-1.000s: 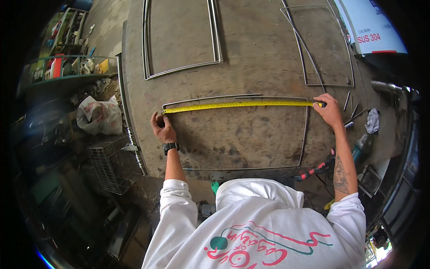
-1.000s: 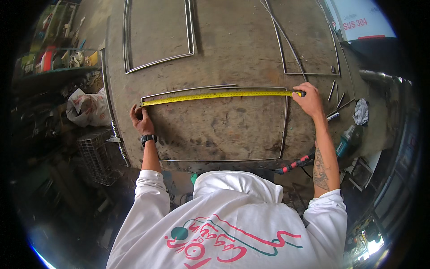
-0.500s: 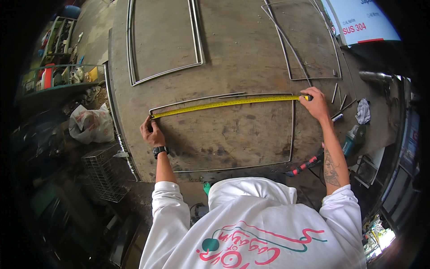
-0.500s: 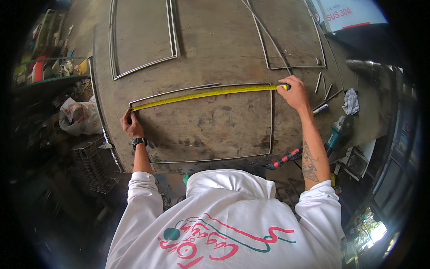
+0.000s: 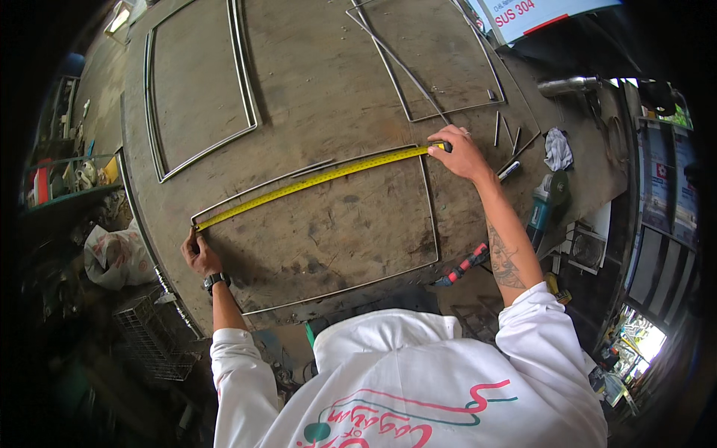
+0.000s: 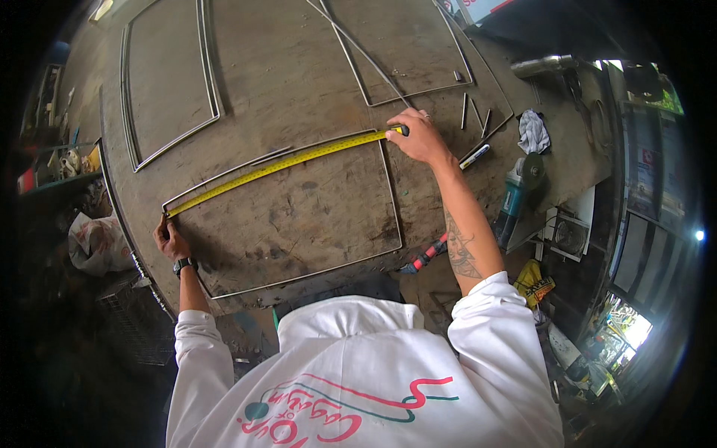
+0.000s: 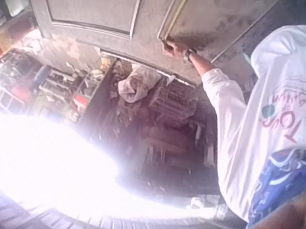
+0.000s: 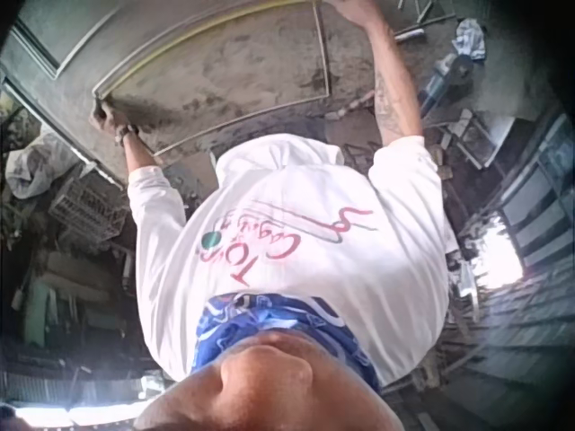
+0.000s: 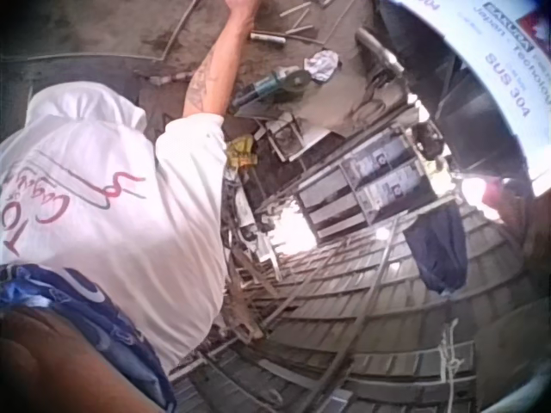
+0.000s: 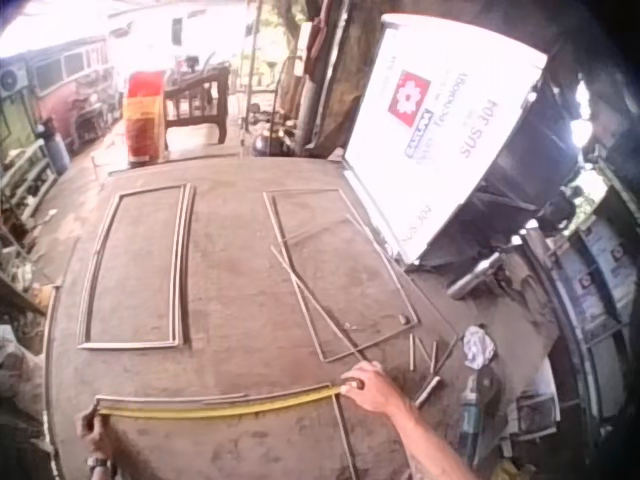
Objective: The person arranges metal bars on a workbench to form rectangular frames, measures them with a tape measure, cuts a bar with an angle grinder, and tack welds the corners using a welding torch. The frames remain on the workbench after welding.
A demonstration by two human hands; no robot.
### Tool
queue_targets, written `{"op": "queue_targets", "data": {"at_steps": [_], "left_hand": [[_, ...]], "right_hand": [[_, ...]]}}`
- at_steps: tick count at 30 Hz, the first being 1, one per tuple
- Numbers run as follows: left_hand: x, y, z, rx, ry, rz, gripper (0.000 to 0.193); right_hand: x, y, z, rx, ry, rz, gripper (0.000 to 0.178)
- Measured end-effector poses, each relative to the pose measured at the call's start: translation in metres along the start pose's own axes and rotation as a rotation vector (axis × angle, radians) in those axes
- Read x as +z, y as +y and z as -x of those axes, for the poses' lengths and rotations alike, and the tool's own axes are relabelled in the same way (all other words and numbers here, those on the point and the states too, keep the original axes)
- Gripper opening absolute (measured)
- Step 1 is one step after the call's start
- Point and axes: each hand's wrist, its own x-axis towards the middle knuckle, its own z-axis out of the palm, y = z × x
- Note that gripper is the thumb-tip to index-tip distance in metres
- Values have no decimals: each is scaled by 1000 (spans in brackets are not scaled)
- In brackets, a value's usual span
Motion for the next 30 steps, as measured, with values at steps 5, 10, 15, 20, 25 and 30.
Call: {"op": "queue_targets", "data": {"at_steps": [5,10,15,20,25,30], "left_hand": [[-6,-23,-3,-23,-15,50,22],[-9,-38,-8,-48,-37,129,23],[-14,-31,-8,1,-46,127,27],[-11,-15,-7,-18,-32,57,26],[-9,-9,-5,24,3,47,25],[-4,-5,-5,20,-9,28,24]], "right_hand": [[-1,-5,-2,-7,19,-25,34],[-3,-5,2,3,8,-6,40],[-6,-9,11,12,80,-46,54],[6,-10,25,-63,291,-36,56],[4,-16,33,-109,483,-28,54],[14,-12,39,-108,562,-12,55]]}}
